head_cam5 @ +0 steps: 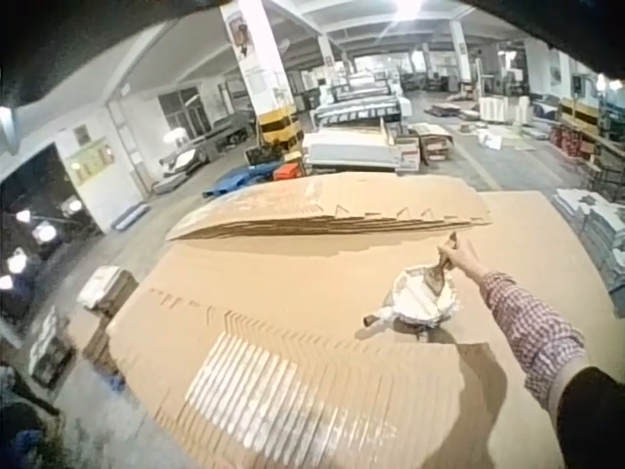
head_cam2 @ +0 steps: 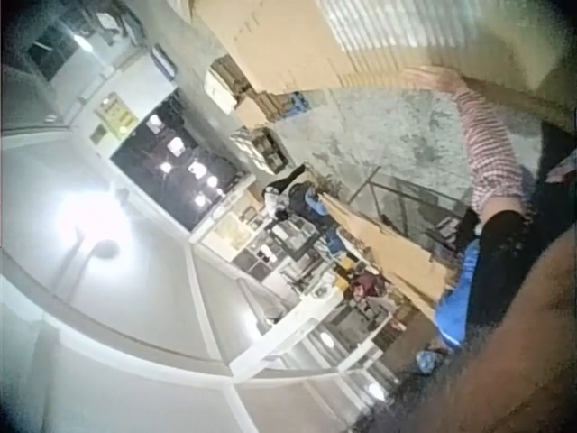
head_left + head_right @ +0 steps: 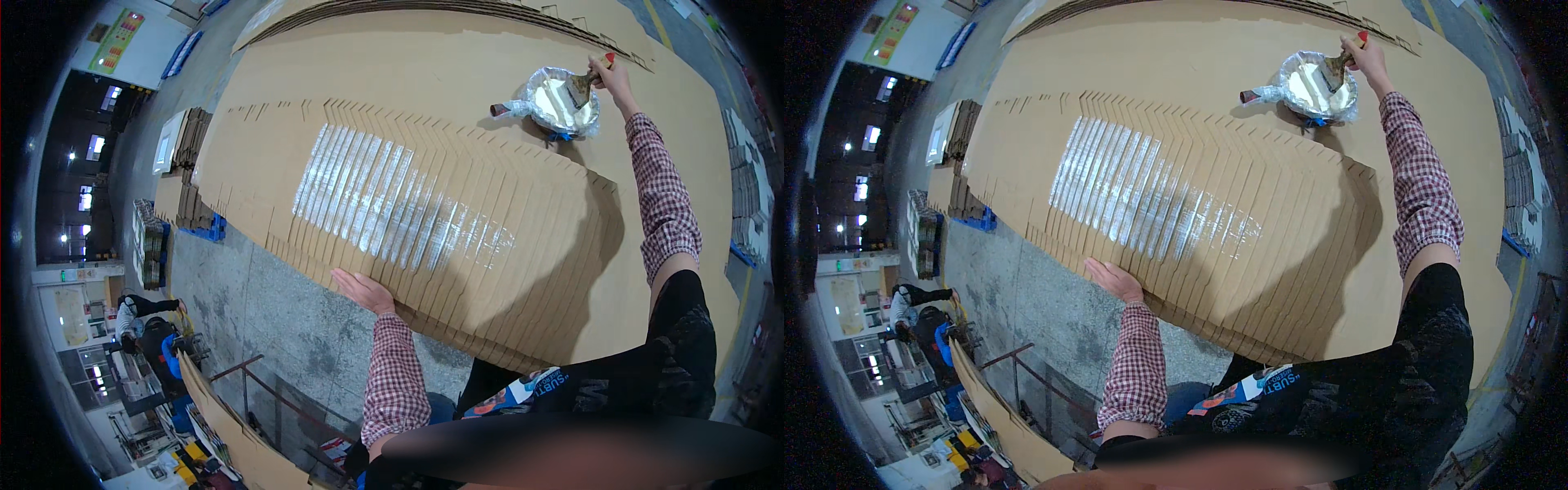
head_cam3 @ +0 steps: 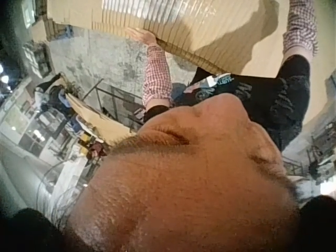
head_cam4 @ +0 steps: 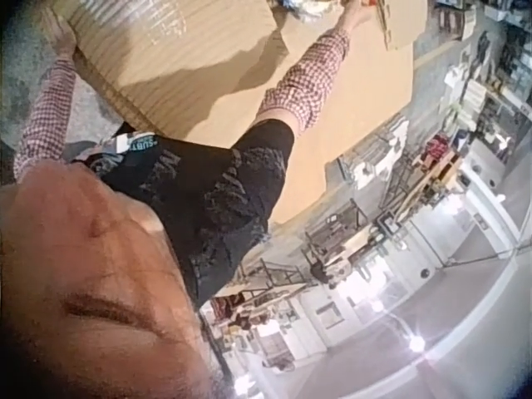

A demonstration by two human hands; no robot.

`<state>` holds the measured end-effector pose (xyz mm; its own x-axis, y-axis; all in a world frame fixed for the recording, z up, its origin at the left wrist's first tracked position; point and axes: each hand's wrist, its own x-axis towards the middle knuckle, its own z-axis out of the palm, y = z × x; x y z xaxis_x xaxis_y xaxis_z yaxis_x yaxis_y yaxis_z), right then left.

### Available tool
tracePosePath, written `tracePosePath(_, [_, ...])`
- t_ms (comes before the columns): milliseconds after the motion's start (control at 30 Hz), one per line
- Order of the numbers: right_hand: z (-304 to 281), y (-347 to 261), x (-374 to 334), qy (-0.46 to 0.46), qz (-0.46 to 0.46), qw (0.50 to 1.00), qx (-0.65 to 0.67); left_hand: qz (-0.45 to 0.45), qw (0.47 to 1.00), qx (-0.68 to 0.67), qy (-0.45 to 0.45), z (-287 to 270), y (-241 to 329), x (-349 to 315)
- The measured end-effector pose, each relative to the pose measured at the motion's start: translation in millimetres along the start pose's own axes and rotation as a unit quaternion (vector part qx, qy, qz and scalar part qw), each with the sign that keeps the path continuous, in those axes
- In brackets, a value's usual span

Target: The person is using a brush to apply glue or adhesive to a stack of corrugated cardboard sheets.

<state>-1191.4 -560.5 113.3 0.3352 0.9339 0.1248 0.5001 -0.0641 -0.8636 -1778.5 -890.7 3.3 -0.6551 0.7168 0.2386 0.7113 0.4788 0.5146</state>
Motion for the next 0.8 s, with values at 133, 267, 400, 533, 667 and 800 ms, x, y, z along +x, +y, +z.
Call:
tracePosePath(133, [-6, -5, -4, -0.024, 0.041, 0.994, 0.097, 0.009, 1.0, 0.001, 0.021, 0, 0, -1])
tracePosePath(267, [0, 10, -5, -0.006, 0.03, 0.995, 0.094, 0.032, 0.999, 0.009, 0.041, 1, -1, 1])
tracePosePath(400, [-5, 5, -15, 0.056, -0.038, 0.998, -0.012, 0.054, 0.997, 0.043, 0.036, -3, -4, 2])
tracePosePath(533, [-12, -44, -62, 0.06, -0.017, 0.994, 0.091, 0.016, 1.0, -0.002, 0.011, -3, -1, 1])
tracePosePath(667, [31, -113, -150, -0.146, 0.075, 0.957, 0.241, -0.008, 0.999, -0.049, 0.003, -4, -2, 4])
tracePosePath(800, [134, -161, -233, -0.242, -0.031, 0.947, 0.208, -0.023, 0.991, -0.129, 0.018, -11, -1, 6])
